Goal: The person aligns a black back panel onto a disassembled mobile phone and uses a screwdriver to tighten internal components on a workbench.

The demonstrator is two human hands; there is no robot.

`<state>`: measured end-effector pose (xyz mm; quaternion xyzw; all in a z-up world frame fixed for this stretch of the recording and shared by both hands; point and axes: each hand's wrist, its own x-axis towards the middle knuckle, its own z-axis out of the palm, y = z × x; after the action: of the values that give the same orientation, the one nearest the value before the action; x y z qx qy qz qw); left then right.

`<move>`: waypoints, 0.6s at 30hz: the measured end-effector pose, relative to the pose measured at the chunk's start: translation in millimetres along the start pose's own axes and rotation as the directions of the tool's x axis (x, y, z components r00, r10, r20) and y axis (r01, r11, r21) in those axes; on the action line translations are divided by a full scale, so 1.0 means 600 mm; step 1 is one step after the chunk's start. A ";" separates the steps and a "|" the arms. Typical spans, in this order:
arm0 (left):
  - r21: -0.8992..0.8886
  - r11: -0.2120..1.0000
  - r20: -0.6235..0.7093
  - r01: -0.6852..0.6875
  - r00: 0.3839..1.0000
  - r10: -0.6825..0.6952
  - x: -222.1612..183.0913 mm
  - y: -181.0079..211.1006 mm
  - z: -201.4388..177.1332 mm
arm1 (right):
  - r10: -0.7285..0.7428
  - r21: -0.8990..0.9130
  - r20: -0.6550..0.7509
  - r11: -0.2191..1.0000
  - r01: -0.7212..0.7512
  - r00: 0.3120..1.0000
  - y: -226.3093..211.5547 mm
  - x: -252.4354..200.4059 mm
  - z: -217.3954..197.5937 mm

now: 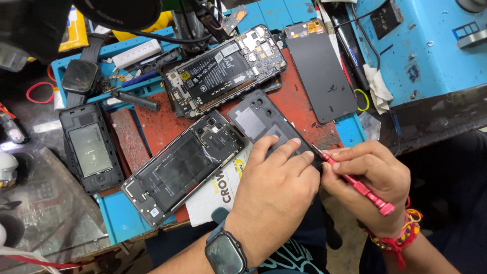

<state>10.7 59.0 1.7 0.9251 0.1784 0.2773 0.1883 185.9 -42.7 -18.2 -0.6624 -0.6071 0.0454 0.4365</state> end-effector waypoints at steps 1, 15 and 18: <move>-0.013 1.000 0.001 0.007 1.000 -0.007 0.001 0.001 0.000 | 0.008 0.046 -0.012 0.999 -0.008 1.000 0.003 -0.002 0.001; 0.005 1.000 0.001 0.006 1.000 -0.006 0.004 0.003 0.001 | -0.042 0.029 0.015 0.999 0.042 0.999 -0.006 0.001 -0.004; 0.009 1.000 0.008 0.008 1.000 -0.008 0.002 0.003 0.001 | -0.037 0.015 0.021 0.999 0.037 0.999 -0.009 0.002 -0.004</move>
<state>12.4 57.8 2.9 0.9263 0.1826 0.2721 0.1862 183.5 -43.9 -12.7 -0.6474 -0.6235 0.0487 0.4356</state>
